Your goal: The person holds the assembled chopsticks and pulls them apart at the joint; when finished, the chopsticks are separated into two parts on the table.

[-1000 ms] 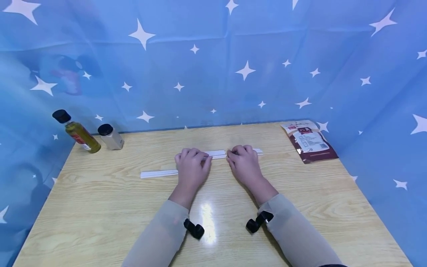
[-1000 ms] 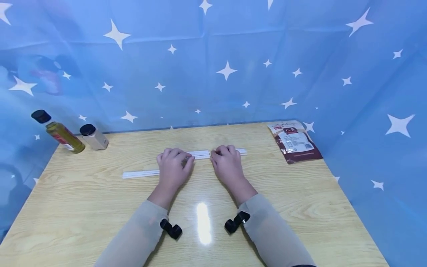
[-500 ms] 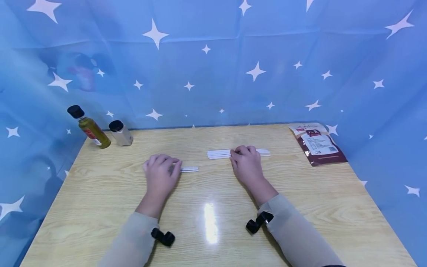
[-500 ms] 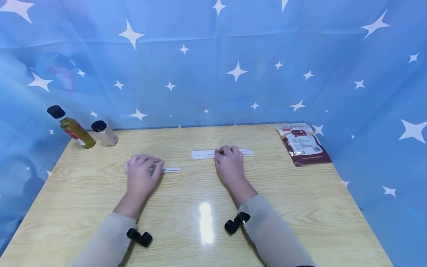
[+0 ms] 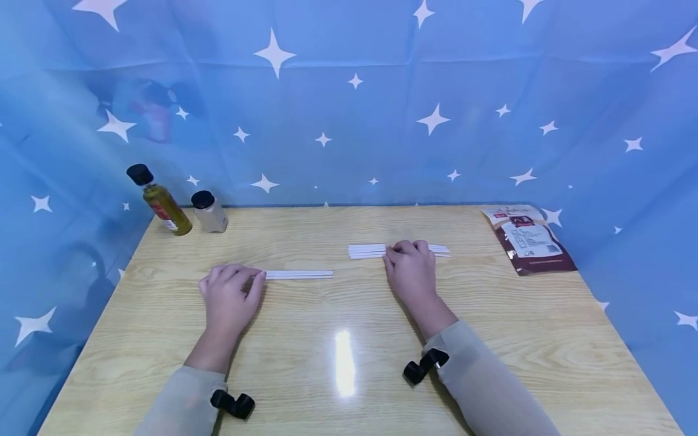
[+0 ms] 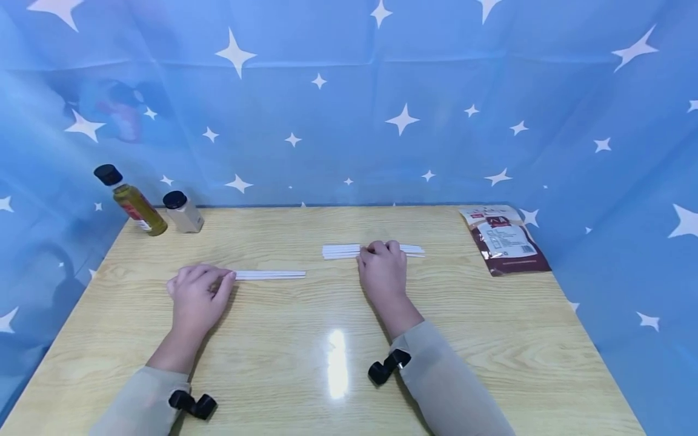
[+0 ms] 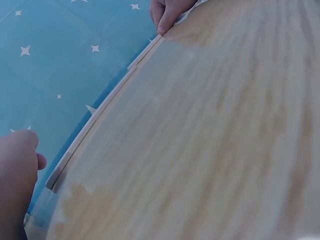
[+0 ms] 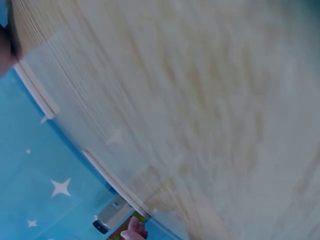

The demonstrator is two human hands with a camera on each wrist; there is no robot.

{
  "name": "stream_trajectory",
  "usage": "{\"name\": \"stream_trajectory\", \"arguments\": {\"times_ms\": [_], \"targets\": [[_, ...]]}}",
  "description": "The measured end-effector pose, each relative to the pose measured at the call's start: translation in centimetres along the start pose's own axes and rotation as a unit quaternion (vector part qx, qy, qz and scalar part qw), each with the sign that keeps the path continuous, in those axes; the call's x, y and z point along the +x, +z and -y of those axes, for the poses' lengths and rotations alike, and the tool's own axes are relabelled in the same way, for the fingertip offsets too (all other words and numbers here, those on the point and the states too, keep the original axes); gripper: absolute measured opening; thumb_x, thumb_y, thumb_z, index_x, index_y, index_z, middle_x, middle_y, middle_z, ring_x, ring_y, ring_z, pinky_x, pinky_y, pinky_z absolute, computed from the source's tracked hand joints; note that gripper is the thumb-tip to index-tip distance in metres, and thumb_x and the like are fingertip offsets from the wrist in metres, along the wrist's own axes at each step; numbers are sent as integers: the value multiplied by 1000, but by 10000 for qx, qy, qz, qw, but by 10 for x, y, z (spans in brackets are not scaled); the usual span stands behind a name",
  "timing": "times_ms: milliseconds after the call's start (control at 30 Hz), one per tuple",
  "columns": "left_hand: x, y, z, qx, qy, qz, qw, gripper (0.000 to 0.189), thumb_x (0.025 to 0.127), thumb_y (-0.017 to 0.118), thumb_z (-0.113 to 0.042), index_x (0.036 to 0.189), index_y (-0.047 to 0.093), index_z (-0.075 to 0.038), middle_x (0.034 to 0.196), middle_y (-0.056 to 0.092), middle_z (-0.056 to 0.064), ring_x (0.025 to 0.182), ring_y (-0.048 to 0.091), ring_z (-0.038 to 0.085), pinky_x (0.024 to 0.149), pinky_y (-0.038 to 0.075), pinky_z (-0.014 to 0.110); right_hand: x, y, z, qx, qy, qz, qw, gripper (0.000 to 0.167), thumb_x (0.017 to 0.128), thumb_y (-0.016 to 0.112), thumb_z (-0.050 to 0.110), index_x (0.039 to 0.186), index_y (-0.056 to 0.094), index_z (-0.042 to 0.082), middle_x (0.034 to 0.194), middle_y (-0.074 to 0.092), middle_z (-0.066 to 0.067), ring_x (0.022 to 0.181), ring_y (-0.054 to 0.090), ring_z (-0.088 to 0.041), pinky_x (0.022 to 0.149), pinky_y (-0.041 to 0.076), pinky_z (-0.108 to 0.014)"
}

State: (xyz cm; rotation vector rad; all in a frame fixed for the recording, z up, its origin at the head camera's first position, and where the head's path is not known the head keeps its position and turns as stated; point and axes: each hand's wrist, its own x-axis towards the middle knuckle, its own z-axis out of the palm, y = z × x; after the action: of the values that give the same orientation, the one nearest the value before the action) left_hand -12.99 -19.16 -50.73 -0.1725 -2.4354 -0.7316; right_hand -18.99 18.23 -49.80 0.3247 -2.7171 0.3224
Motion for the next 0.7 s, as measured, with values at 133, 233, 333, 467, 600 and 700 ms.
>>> {"name": "stream_trajectory", "arguments": {"times_ms": [133, 233, 333, 467, 600, 700], "targets": [[1, 4, 2, -76, -5, 46, 10000, 21, 97, 77, -28, 95, 82, -7, 102, 76, 14, 105, 59, 39, 91, 34, 61, 0, 1, 2, -62, 105, 1, 9999, 21, 103, 74, 26, 116, 84, 14, 115, 74, -8, 108, 56, -37, 86, 46, -53], [2, 7, 3, -107, 2, 103, 9999, 18, 95, 80, -26, 96, 83, -8, 102, 76, 13, 104, 60, 38, 91, 34, 60, 0, 1, 4, -44, 269, -7, 9996, 24, 103, 74, 30, 117, 84, 14, 117, 74, -9, 110, 55, -38, 86, 45, -54], [3, 9, 2, -110, 23, 189, 9998, 17, 94, 81, -25, 99, 83, -9, 104, 76, 13, 104, 60, 38, 90, 35, 59, 0, 1, 5, 62, 456, -113, 9989, 31, 101, 75, 35, 118, 83, 12, 120, 74, -10, 113, 55, -40, 89, 42, -57], [4, 10, 2, -128, 53, 345, 9993, 17, 93, 81, -22, 103, 82, -8, 108, 74, 13, 105, 58, 38, 88, 37, 58, 1, 1, 13, 381, 328, -475, 9976, 30, 98, 78, 34, 114, 84, 9, 119, 74, -11, 114, 55, -40, 91, 40, -58], [6, 9, 4, -189, 43, 535, 9984, 18, 94, 81, -21, 107, 81, -8, 111, 71, 12, 106, 56, 37, 87, 38, 56, 2, 8, 33, 705, -287, -891, 9931, 22, 95, 81, 30, 104, 85, 10, 109, 76, -10, 106, 58, -39, 86, 43, -58], [7, 9, 5, -168, 12, 691, 9975, 17, 97, 79, -21, 109, 81, -9, 113, 70, 11, 109, 56, 36, 89, 38, 55, 2, 13, 51, 864, -650, -1041, 9887, 19, 92, 82, 29, 98, 85, 11, 103, 76, -9, 101, 60, -36, 82, 45, -56]]}}
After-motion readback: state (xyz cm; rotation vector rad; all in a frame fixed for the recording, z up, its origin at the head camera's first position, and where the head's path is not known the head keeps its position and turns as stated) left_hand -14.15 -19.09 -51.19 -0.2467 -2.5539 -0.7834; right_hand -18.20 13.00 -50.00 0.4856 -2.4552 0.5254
